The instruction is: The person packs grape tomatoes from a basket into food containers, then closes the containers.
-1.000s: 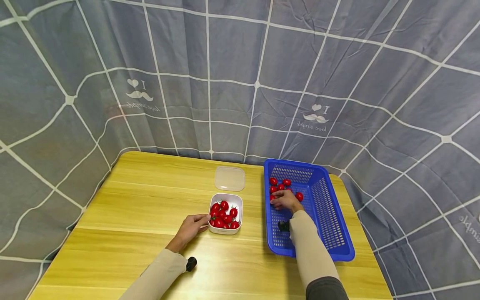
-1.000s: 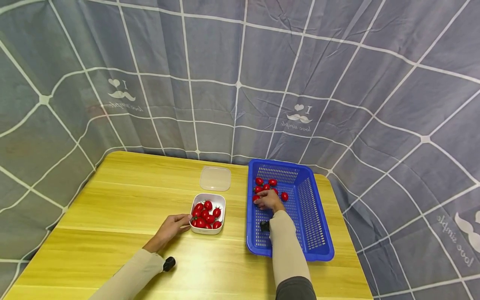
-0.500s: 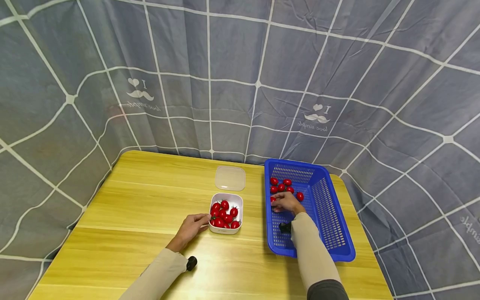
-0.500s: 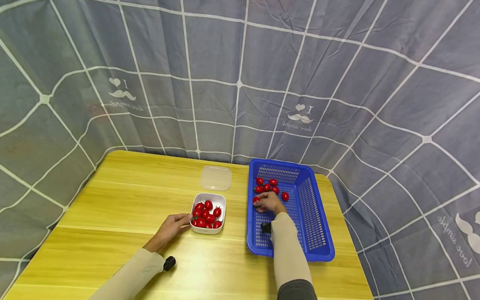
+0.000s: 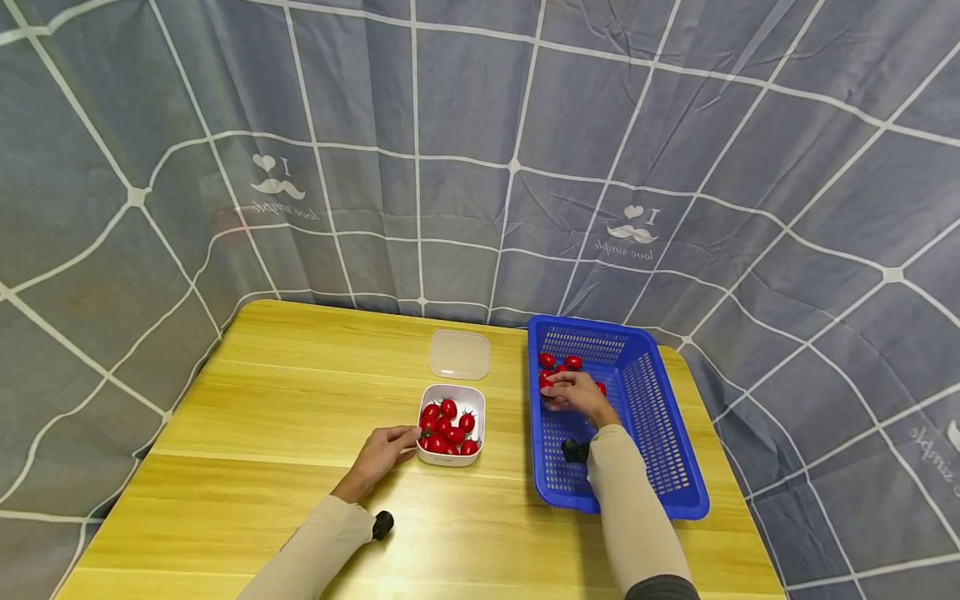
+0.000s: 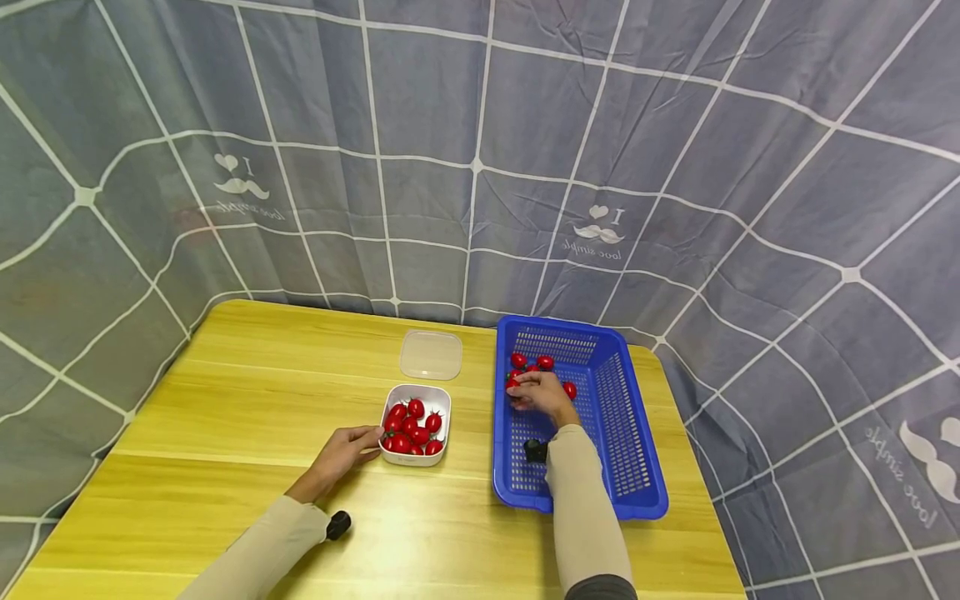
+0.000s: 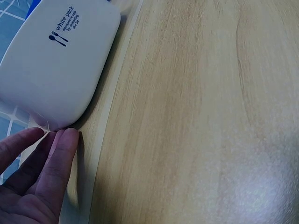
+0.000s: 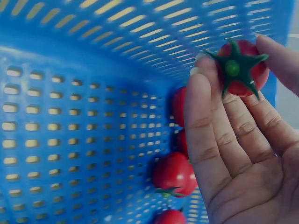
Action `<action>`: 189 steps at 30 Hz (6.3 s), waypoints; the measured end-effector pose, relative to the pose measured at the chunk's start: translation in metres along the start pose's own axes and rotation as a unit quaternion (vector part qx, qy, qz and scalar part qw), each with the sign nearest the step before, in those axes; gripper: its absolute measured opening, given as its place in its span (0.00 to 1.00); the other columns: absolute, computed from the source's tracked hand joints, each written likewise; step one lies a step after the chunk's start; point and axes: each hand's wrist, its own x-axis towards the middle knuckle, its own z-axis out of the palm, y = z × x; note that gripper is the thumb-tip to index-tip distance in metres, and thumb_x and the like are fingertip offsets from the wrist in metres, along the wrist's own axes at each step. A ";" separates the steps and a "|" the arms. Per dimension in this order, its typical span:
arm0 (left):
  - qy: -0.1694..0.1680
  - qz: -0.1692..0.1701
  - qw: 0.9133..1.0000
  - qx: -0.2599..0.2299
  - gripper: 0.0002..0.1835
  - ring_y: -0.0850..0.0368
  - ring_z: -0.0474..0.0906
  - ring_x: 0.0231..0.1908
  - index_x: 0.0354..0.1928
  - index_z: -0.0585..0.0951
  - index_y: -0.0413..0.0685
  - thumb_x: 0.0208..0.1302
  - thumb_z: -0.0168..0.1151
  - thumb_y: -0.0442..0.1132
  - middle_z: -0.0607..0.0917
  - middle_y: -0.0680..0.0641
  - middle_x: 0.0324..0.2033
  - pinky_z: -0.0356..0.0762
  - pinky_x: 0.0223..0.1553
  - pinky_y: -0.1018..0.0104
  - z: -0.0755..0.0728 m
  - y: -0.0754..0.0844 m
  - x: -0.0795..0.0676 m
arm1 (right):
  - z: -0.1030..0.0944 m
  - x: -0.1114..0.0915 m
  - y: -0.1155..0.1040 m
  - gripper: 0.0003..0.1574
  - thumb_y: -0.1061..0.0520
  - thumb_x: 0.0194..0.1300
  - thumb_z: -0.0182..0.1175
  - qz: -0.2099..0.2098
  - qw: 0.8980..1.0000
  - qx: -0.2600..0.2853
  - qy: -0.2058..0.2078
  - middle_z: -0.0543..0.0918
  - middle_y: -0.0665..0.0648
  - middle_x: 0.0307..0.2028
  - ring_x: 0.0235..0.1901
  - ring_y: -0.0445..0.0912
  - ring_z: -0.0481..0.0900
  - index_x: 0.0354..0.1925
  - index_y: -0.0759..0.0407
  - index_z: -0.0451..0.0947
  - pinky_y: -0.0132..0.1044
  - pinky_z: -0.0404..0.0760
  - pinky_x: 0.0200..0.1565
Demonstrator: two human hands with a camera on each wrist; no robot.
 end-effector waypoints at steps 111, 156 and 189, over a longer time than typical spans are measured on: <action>0.000 0.006 1.000 -0.007 0.25 0.42 0.76 0.54 0.58 0.73 0.22 0.72 0.56 0.41 0.75 0.29 0.57 0.79 0.55 0.58 0.000 0.002 -0.001 | 0.084 -0.023 -0.081 0.16 0.65 0.59 0.66 -0.107 0.975 -0.182 -0.063 0.84 0.62 0.39 0.34 0.46 0.82 0.46 0.70 0.80 0.39 0.87 0.34; -0.001 0.004 1.000 -0.015 0.22 0.44 0.78 0.52 0.56 0.74 0.23 0.72 0.55 0.38 0.77 0.32 0.55 0.79 0.54 0.57 0.001 0.004 0.001 | -0.021 0.003 0.031 0.29 0.75 0.57 0.62 -0.016 0.973 0.069 0.219 0.74 0.76 0.56 0.24 0.34 0.77 0.58 0.78 0.70 0.24 0.79 0.22; 0.003 0.006 1.000 -0.009 0.22 0.43 0.77 0.53 0.56 0.75 0.24 0.71 0.55 0.38 0.78 0.33 0.55 0.79 0.55 0.56 0.001 0.000 0.001 | -0.012 0.009 0.037 0.22 0.65 0.56 0.68 0.016 0.980 0.001 0.197 0.82 0.50 0.25 0.22 0.39 0.76 0.48 0.76 0.78 0.29 0.81 0.25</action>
